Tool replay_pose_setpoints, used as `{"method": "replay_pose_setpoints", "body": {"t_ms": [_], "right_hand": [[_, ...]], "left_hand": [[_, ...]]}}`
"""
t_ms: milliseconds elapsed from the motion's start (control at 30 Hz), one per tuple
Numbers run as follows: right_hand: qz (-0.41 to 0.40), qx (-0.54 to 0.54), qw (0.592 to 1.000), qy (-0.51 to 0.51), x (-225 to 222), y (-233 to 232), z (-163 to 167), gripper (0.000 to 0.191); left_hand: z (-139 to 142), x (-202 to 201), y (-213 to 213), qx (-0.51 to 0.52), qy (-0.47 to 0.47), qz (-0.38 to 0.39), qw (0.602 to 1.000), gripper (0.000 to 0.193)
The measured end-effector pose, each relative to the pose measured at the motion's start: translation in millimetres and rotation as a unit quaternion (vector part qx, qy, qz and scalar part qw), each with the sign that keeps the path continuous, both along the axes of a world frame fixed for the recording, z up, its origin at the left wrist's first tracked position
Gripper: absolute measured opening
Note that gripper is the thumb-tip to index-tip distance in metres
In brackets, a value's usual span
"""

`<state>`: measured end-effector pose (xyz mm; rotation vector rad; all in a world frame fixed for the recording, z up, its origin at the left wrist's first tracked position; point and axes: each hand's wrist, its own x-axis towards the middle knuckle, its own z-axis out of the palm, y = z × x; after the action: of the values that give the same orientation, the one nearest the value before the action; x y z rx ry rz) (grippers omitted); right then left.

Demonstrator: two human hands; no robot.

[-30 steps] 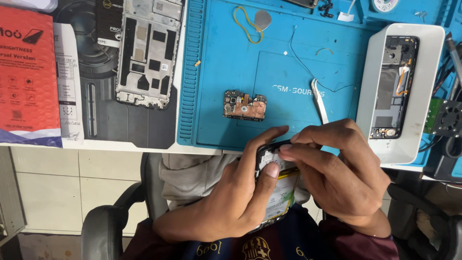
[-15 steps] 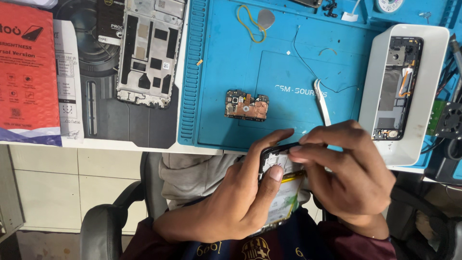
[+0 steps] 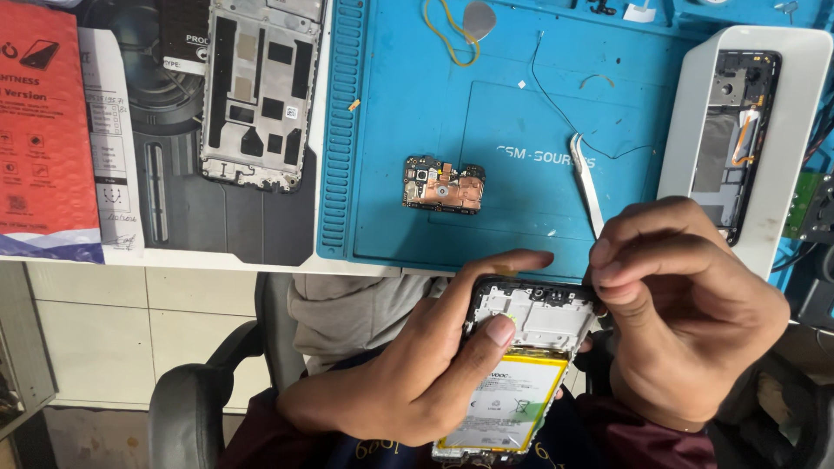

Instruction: The person works at a repair bench on an opened smartphone, using a pry tool to lift the battery from the phone frame and then removing the motherboard board assembly by hand. They set the battery aside on the mat and hold and turn the logic board while separating it from the housing.

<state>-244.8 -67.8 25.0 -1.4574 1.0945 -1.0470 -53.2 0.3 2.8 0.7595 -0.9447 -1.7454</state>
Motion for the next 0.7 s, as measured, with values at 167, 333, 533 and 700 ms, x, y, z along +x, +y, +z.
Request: {"method": "replay_pose_setpoints", "body": {"t_ms": [167,333,533,700], "right_hand": [[0.029,0.068,0.996,-0.055,-6,-7,-3,0.016],[0.093,0.129,0.986,-0.052,-13,-13,-7,0.016],[0.164,0.17,0.968,-0.083,-20,-21,-18,0.016],[0.184,0.2,0.957,-0.096,-23,-24,-20,0.017]], "left_hand": [[2,-1,-1,-0.029,-0.044,0.026,0.998,0.039],[5,-3,2,0.104,-0.125,-0.032,0.986,0.052],[-5,-8,11,-0.021,-0.131,0.038,0.991,0.05],[-10,-12,16,-0.077,-0.167,0.077,0.98,0.045]]}}
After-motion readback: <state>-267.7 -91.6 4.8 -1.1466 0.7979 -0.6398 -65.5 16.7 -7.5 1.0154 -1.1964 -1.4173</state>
